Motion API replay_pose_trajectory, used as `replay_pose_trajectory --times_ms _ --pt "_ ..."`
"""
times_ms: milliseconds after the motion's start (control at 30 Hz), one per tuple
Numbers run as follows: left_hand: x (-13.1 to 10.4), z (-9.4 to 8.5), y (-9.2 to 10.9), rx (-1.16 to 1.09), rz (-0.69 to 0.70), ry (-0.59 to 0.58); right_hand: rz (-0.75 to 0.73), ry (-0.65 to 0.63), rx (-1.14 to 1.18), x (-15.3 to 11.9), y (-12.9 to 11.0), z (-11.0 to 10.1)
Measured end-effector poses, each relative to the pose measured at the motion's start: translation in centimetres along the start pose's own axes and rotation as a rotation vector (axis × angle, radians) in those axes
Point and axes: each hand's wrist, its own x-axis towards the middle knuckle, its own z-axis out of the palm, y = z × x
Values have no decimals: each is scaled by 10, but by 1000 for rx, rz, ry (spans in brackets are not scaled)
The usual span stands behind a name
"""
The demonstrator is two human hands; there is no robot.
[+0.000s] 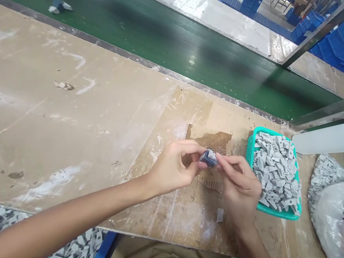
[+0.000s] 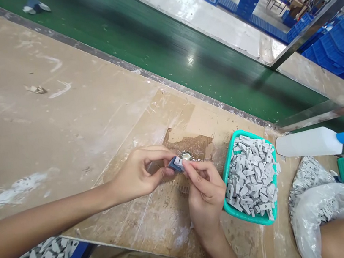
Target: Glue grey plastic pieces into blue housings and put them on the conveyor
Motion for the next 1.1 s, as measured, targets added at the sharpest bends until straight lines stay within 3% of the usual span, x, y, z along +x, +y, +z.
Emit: replay_pose_trajectory --times_ms 367,500,633,733,867,1000,1100 --pt "-11 10 0 22 68 136 -24 63 -6 -7 -12 15" --pt "-8 8 1 6 31 118 -29 60 -31 -8 -10 19" --pt "-1 5 -1 -188 -133 7 24 -22 -32 1 -7 16" --pt "6 1 -5 -557 -265 -125 110 -72 -69 9 -10 3" --pt "15 -11 -11 -970 -402 -104 150 45 -126 12 -21 -24" --pt "21 -23 -13 -1140 -532 -26 165 172 -213 17 -26 -55" --pt "22 -26 -12 -1128 -577 14 147 282 -299 29 -17 -76"
